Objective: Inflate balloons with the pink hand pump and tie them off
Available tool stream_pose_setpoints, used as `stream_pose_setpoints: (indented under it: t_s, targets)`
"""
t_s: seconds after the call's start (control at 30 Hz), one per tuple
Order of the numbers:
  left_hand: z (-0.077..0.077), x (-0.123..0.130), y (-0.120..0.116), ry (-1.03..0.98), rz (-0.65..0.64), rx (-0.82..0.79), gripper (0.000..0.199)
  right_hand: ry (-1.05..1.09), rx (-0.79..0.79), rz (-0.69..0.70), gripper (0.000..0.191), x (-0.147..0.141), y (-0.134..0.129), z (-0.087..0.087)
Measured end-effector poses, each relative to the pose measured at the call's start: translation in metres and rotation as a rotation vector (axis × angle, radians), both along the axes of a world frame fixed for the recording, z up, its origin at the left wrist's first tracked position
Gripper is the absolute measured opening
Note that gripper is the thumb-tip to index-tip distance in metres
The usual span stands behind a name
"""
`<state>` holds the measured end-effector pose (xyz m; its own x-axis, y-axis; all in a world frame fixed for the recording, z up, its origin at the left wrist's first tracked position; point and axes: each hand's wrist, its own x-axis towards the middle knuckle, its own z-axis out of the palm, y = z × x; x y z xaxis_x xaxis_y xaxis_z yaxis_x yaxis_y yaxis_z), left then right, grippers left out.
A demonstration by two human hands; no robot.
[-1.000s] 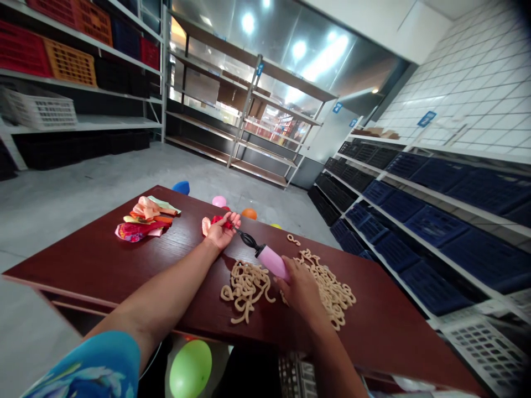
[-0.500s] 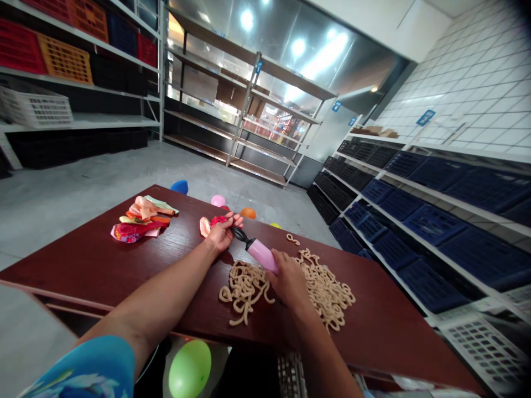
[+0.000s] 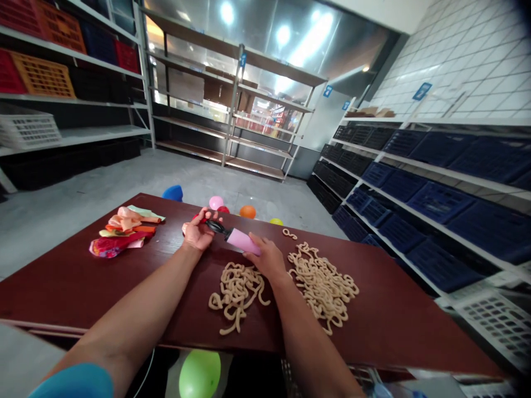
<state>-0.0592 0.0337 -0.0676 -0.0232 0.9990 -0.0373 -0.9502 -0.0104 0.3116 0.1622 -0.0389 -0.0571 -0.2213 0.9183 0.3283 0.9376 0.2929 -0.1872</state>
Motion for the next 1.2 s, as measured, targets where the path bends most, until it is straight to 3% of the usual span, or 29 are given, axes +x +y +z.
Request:
stream_pose_setpoints:
  t_s: [0.2, 0.37, 0.47, 0.6, 0.73, 0.83, 0.97, 1.2]
  targets:
    - [0.008, -0.004, -0.007, 0.051, -0.056, 0.019, 0.015, 0.085, 0.088, 0.085, 0.061, 0.006, 0.01, -0.017]
    - [0.012, 0.0, -0.006, 0.168, -0.016, -0.02, 0.013, 0.159, 0.091, 0.117, 0.06, 0.005, 0.009, -0.021]
    - [0.023, 0.006, -0.005, 0.215, 0.009, -0.051, 0.016, 0.198, 0.084, 0.123, 0.063, 0.004, 0.007, -0.021]
    - [0.05, 0.014, -0.008, 0.272, 0.033, -0.124, 0.03, 0.235, 0.06, 0.177, 0.076, 0.003, 0.008, -0.021]
    - [0.081, 0.025, -0.016, 0.382, 0.057, -0.031, 0.049, 0.279, 0.048, 0.125, 0.083, -0.002, 0.009, -0.021]
    - [0.1, 0.033, -0.021, 0.465, 0.07, 0.037, 0.053, 0.295, 0.029, 0.089, 0.069, -0.006, 0.007, -0.019]
    - [0.123, 0.029, -0.017, 0.524, 0.116, 0.006, 0.051, 0.274, 0.021, 0.03, 0.04, -0.008, 0.004, -0.017]
    - [0.182, -0.013, 0.0, 0.619, 0.27, -0.058, 0.04, 0.28, 0.067, 0.013, 0.035, -0.004, 0.012, -0.02]
